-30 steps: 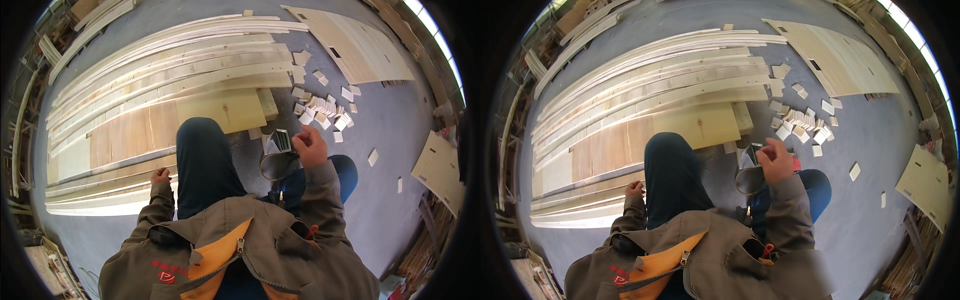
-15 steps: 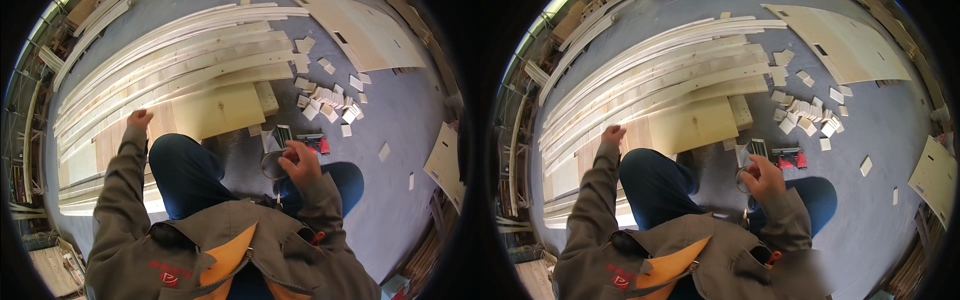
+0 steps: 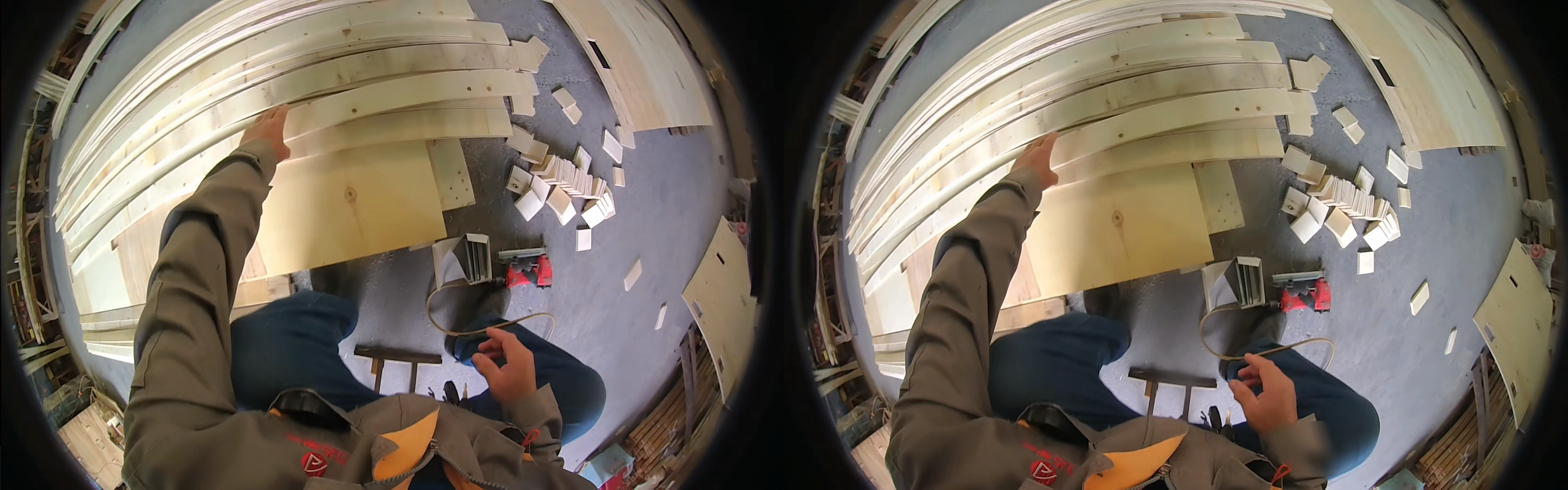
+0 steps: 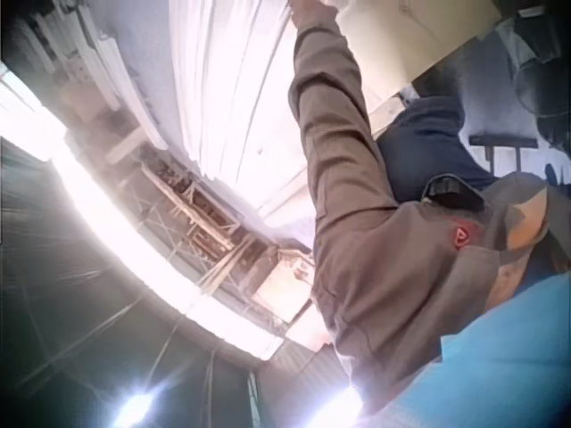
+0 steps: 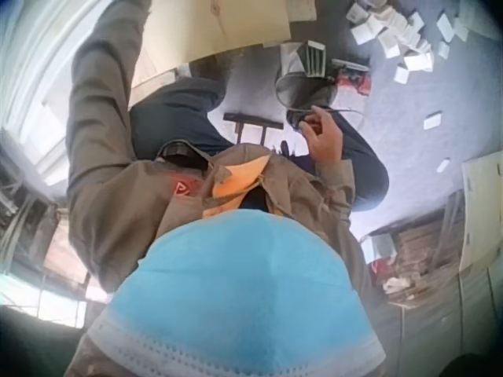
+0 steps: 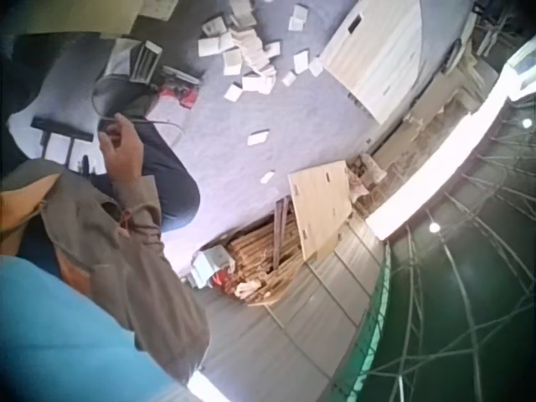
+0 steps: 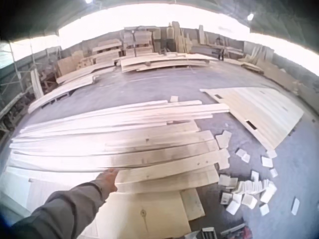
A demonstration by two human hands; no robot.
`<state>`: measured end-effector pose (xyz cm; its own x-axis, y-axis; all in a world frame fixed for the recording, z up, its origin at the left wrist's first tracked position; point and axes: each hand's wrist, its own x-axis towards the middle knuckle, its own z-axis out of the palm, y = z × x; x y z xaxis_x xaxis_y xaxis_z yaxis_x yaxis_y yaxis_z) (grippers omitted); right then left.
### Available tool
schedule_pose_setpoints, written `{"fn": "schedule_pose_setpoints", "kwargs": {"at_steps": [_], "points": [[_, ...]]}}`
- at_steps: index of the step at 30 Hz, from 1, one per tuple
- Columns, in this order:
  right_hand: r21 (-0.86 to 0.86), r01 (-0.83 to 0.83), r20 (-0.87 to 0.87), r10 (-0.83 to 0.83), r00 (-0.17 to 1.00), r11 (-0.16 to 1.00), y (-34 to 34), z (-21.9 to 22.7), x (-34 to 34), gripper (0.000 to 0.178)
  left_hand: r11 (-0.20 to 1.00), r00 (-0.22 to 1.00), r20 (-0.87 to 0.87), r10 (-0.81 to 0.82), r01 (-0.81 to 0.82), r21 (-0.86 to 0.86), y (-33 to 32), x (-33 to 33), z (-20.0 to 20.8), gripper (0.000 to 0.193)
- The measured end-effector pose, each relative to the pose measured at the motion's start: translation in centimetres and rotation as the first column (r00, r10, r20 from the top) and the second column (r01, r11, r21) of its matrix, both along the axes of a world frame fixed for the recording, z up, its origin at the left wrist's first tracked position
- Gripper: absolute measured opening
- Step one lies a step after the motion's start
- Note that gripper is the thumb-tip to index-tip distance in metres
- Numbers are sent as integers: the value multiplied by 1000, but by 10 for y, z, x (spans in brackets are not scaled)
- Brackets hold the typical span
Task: The person repeatedly picks up small wooden blocks and places them onto a curved wooden panel structure. They use a red pneumatic nail gun to fasten each block in place, then retrieve the next block from a nearby pile.
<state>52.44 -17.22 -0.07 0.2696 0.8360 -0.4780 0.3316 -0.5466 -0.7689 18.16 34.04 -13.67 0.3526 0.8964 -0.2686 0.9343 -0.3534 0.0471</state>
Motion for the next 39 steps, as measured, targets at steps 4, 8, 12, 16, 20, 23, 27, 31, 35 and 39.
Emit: {"fn": "schedule_pose_setpoints", "kwargs": {"at_steps": [4,8,12,16,20,23,27,31,35,39], "points": [[-99,16,-46,-20,999,995,17,-9,-2,54,999,1000,-16,20,-19,51,32,-5,-43,79],[-144,-7,-43,0,999,990,21,-15,-4,55,999,998,45,37,-36,-29,44,-6,-49,69],[-85,41,28,-39,999,996,29,-6,2,56,1000,1000,12,-29,29,0,31,17,-11,63],[146,23,296,-66,953,989,57,9,29,55,989,978,148,-146,145,18,-1,-8,0,58],[307,43,500,-200,843,951,130,6,62,61,970,958,180,-225,237,-52,-79,-63,1,43],[396,8,525,-234,818,918,141,-72,172,65,937,890,328,-318,347,-32,-129,-69,-16,37],[144,191,300,-227,927,971,121,-160,331,79,947,896,309,-318,317,57,-167,-28,-10,37],[-118,68,409,-14,913,991,126,-227,301,81,941,933,272,-237,290,-174,-201,-56,-25,49],[-404,63,520,173,836,913,107,-282,288,84,946,931,274,-242,289,-146,-227,-68,-36,52],[-51,117,534,-72,842,992,64,-311,351,98,931,906,313,-283,339,-138,-206,-49,-36,54]]}}
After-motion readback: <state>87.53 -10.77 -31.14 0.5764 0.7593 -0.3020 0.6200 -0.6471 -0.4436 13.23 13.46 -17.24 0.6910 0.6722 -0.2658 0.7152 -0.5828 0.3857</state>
